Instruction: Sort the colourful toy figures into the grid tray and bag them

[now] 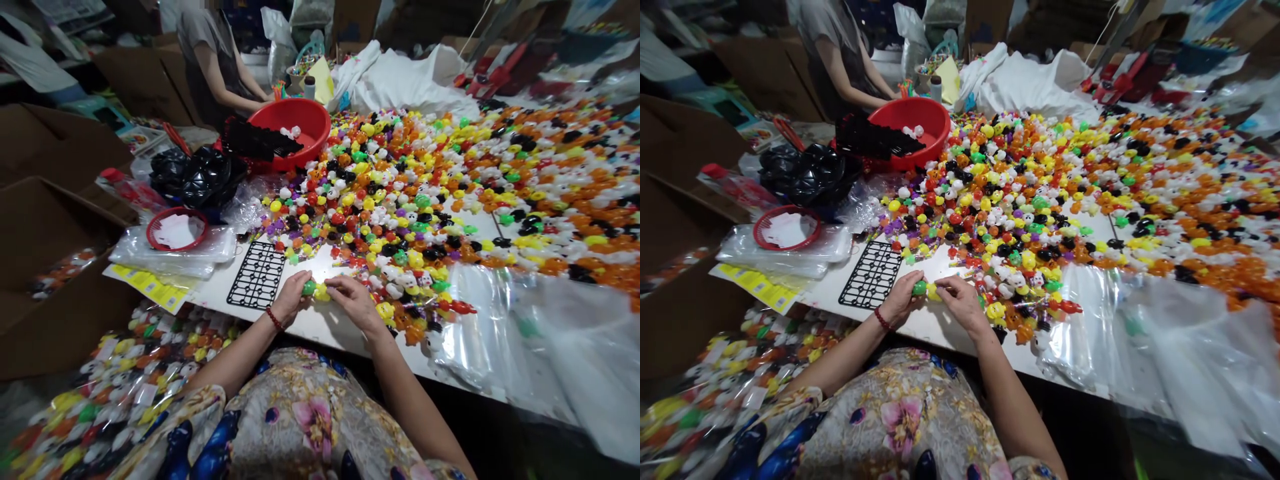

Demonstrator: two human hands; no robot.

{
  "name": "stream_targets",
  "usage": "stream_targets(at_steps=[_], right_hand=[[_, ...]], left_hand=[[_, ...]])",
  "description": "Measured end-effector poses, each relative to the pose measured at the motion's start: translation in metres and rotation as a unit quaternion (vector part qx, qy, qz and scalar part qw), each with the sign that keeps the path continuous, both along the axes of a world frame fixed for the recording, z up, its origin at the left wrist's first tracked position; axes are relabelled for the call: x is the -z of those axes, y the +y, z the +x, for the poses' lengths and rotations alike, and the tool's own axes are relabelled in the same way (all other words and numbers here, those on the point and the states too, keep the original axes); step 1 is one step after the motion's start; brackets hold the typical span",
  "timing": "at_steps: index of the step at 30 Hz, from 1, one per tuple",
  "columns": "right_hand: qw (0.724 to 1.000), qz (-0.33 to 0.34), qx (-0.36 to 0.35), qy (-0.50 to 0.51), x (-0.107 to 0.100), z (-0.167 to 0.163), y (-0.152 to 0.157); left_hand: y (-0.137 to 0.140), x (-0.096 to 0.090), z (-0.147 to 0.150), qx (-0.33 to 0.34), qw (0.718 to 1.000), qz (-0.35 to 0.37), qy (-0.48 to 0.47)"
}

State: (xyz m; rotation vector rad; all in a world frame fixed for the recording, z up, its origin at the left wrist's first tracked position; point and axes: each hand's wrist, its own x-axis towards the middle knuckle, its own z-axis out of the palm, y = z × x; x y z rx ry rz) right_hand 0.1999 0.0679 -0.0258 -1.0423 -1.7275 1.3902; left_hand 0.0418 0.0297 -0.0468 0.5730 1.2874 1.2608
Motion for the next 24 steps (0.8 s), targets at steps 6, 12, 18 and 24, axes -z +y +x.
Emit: stream_targets(at_steps=[6,12,18,24], right_hand=[[0.998,-0.059,0.009,0.004,-0.001,-0.001,-0.006],[0.998,0.044,0.041,-0.026,0.004,-0.015,-0.027],[0.986,0.132,0.082,-0.065,0.002,0.009,-0.015],[0.861,0.336,0.303,-0.232,-0.019,0.06,0.034]], left_hand=[[-0.002,-0.005,0.001,-0.009,0.993,0.033,0.109],[-0.005,0.007,0.009,-0.034,0.981,0.016,0.192],[-0.008,0.006,0.008,0.012,0.972,0.023,0.233],[0.02,-0.008,-0.03,0.043,0.813,0.016,0.58]])
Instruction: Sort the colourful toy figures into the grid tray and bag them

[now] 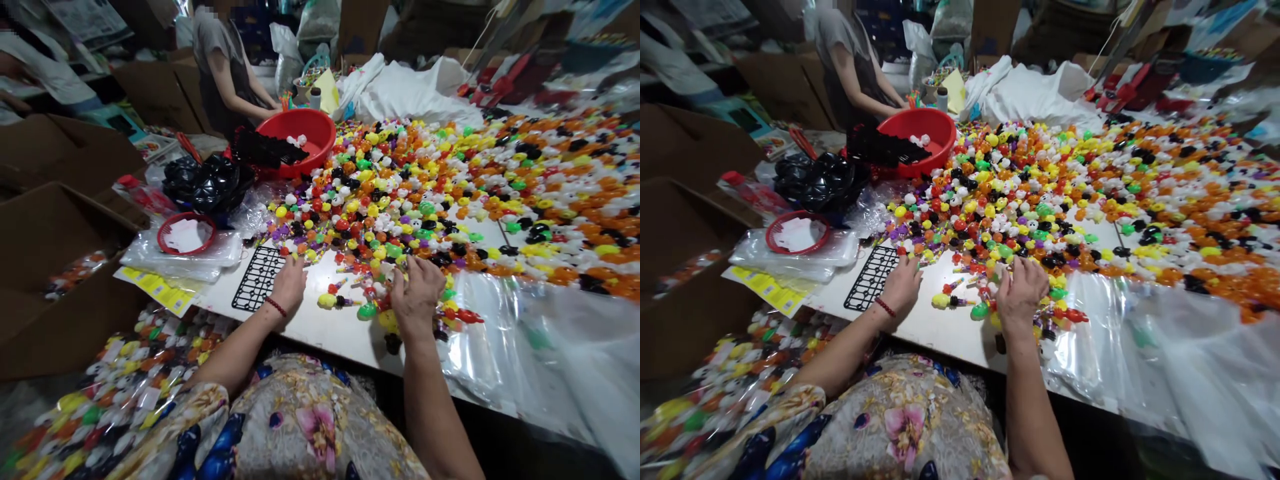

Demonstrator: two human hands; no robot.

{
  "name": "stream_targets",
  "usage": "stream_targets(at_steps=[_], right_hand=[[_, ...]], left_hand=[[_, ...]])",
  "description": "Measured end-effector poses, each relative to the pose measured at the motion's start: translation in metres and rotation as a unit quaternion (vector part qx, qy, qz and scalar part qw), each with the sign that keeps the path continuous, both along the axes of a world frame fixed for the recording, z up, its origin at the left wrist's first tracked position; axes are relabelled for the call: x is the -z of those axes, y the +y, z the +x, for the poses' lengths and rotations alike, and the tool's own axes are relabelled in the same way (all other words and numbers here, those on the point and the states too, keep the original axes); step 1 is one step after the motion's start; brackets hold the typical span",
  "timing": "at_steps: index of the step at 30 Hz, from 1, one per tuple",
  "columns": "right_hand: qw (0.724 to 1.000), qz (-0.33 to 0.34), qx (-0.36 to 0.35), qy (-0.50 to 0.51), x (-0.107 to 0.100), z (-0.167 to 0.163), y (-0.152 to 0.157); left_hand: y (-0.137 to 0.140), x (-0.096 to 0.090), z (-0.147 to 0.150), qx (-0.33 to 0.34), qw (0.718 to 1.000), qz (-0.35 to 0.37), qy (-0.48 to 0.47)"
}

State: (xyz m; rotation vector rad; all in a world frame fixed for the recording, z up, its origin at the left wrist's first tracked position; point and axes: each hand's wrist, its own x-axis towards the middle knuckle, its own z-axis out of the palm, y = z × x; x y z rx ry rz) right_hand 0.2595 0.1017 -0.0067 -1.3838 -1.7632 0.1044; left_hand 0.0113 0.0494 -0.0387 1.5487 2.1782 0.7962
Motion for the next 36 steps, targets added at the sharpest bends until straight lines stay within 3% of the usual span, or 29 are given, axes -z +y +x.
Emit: stream_targets(at_steps=[3,7,10,13,17,22,25,28,32,34,36], right_hand=[[0.994,0.001,-0.066,-0.083,0.009,-0.019,-0.002],[0.96,-0.037,-0.211,-0.183,0.04,-0.079,-0.019],[0.936,-0.078,-0.244,-0.24,0.058,-0.115,-0.022],[0.92,-0.115,-0.254,-0.277,0.064,-0.131,-0.012],[0.926,-0.106,-0.236,-0.275,0.062,-0.124,0.001],[0.953,-0.075,-0.205,-0.21,0.069,-0.107,-0.008],[0.963,-0.062,-0.202,-0.166,0.077,-0.099,-0.022],[0.975,-0.066,-0.184,-0.109,0.08,-0.089,-0.035],[0.976,-0.098,-0.188,-0.039,0.066,-0.069,-0.042],[0.975,-0.103,-0.195,-0.005,0.056,-0.06,-0.042],[0.975,-0.102,-0.195,0.025,0.046,-0.054,-0.04]], left_hand=[[0.012,0.006,-0.008,0.008,0.997,-0.051,0.066],[0.014,0.018,-0.004,0.043,0.997,-0.027,0.055],[0.01,0.022,-0.003,0.1,0.994,-0.02,0.045],[0.01,0.021,-0.009,0.131,0.991,-0.031,0.011],[0.029,0.01,-0.018,0.115,0.993,0.005,-0.018],[0.09,-0.015,-0.007,0.134,0.986,0.098,0.0],[0.133,-0.026,0.007,0.199,0.976,0.088,0.014],[0.161,-0.029,0.018,0.236,0.97,0.052,-0.037],[0.16,-0.021,0.019,0.184,0.975,0.068,-0.105],[0.144,-0.015,0.017,0.111,0.968,0.085,-0.209],[0.122,-0.012,0.016,0.045,0.939,0.086,-0.329]])
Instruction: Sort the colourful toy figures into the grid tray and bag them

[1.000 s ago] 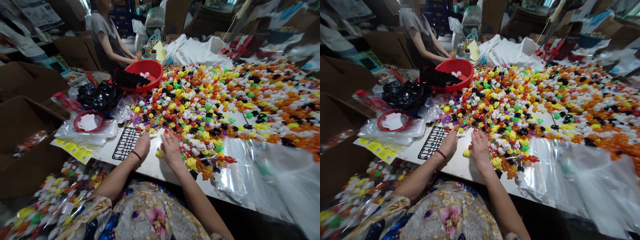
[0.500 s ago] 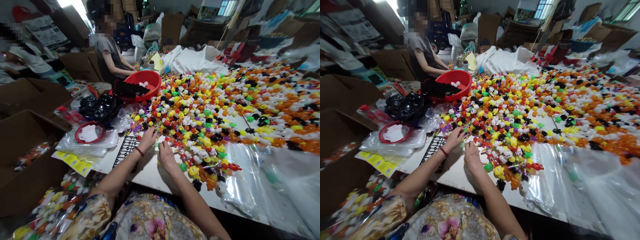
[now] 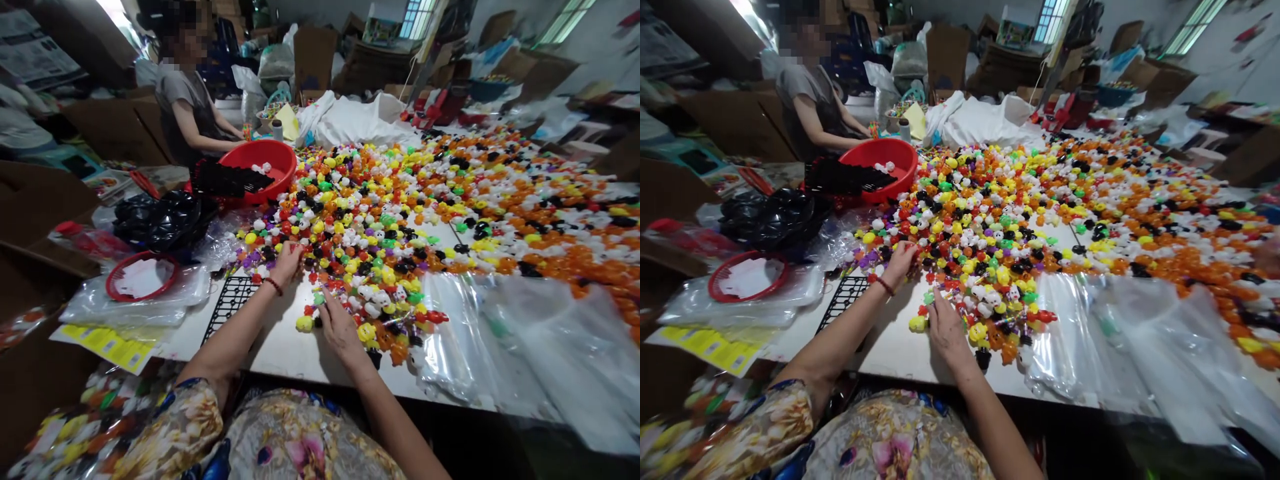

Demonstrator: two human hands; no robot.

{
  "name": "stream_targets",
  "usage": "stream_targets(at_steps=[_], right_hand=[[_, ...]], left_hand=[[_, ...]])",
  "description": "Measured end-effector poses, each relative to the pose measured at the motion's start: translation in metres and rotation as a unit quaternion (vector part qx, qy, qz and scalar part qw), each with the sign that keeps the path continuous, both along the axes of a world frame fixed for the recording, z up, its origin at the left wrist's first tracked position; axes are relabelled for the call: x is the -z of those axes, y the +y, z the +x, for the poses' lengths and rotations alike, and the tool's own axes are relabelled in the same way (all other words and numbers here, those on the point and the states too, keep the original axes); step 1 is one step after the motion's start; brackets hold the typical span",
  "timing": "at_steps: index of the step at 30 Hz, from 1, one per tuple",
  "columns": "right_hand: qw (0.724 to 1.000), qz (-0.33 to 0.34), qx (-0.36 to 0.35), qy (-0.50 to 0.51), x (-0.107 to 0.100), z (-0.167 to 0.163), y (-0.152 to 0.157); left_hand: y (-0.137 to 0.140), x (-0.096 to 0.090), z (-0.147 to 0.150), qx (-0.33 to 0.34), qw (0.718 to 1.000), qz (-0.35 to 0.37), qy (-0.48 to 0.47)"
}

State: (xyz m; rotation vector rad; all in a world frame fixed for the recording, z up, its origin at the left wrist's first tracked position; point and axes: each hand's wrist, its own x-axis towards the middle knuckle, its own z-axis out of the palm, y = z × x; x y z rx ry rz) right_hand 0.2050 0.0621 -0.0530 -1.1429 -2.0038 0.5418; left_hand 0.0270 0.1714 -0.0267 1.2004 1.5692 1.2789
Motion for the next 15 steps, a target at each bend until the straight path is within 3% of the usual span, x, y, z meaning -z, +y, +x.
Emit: stream_targets(at_steps=[2,6,10,15], right_hand=[[1.0,-0.001,0.004,0.021,-0.007,0.002,0.003],[0.999,0.015,0.003,0.036,-0.014,-0.001,0.006],[0.999,0.037,0.004,0.031,-0.017,-0.003,0.003],[0.998,0.054,-0.007,0.007,-0.02,0.003,-0.005]], left_hand=[[-0.026,0.0,0.0,-0.001,0.992,-0.02,-0.126],[-0.073,-0.008,0.003,0.063,0.952,-0.037,-0.297],[-0.1,-0.014,0.009,0.093,0.938,-0.061,-0.329],[-0.11,-0.013,0.019,0.121,0.94,-0.071,-0.312]])
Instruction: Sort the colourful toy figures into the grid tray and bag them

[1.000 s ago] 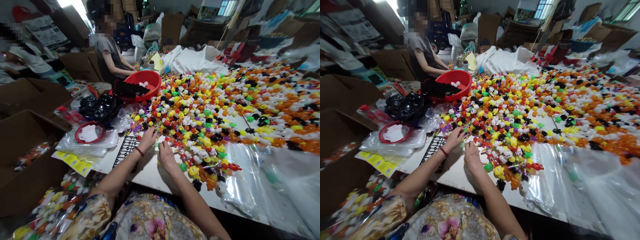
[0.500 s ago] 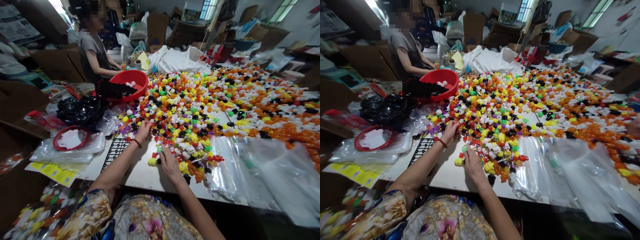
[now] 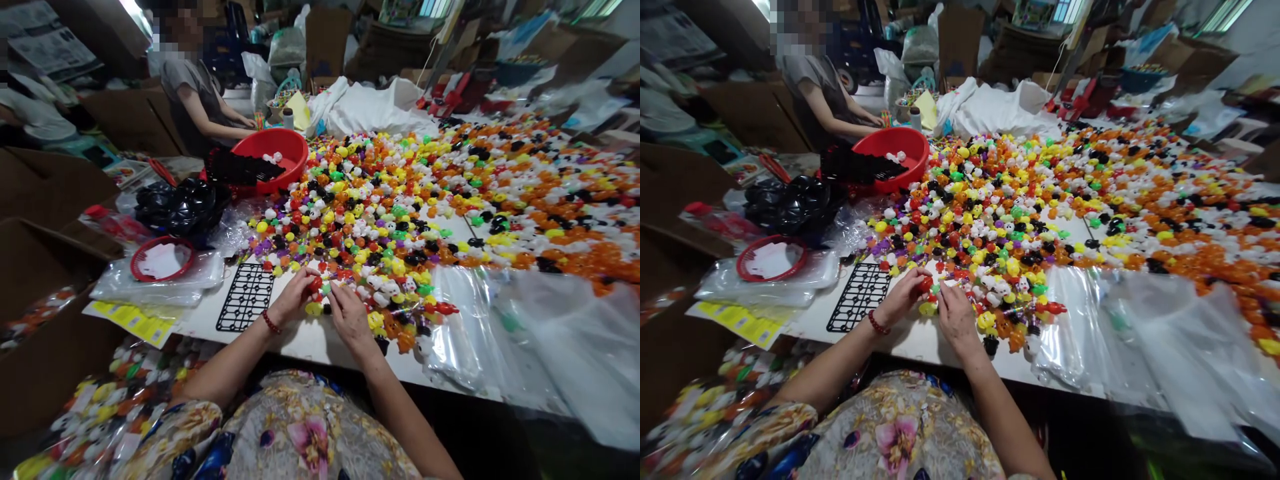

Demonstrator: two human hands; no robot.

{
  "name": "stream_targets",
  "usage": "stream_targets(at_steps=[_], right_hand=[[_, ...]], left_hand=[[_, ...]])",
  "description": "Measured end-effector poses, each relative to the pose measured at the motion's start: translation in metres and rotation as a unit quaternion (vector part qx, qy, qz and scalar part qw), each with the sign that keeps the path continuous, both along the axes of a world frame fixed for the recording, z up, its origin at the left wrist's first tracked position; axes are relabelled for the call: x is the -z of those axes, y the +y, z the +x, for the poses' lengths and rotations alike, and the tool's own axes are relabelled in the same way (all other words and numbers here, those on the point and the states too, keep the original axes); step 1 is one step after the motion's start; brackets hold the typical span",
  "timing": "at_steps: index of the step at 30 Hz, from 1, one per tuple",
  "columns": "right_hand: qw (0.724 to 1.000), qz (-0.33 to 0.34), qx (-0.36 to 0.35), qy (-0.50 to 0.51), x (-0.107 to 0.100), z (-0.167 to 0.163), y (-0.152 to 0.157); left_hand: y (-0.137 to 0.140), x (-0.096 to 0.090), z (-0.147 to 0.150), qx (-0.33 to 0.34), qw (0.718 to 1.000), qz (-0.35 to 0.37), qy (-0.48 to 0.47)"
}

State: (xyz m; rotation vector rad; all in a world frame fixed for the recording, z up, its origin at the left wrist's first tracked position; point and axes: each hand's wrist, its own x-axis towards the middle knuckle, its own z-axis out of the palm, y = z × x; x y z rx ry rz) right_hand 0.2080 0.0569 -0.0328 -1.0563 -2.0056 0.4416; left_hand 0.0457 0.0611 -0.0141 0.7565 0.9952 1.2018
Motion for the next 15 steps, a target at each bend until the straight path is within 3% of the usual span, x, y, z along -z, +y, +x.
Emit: stream_targets(at_steps=[4,9,15], right_hand=[[1.0,0.002,-0.01,-0.02,-0.001,0.007,-0.003],[0.999,-0.045,-0.025,-0.006,-0.001,0.011,-0.007],[0.996,-0.068,-0.018,-0.047,0.006,0.0,-0.03]], left_hand=[[-0.005,0.003,0.008,-0.004,0.997,0.007,0.071],[-0.019,0.004,0.018,-0.015,0.982,0.034,0.184],[-0.036,0.016,0.03,-0.015,0.983,-0.003,0.185]])
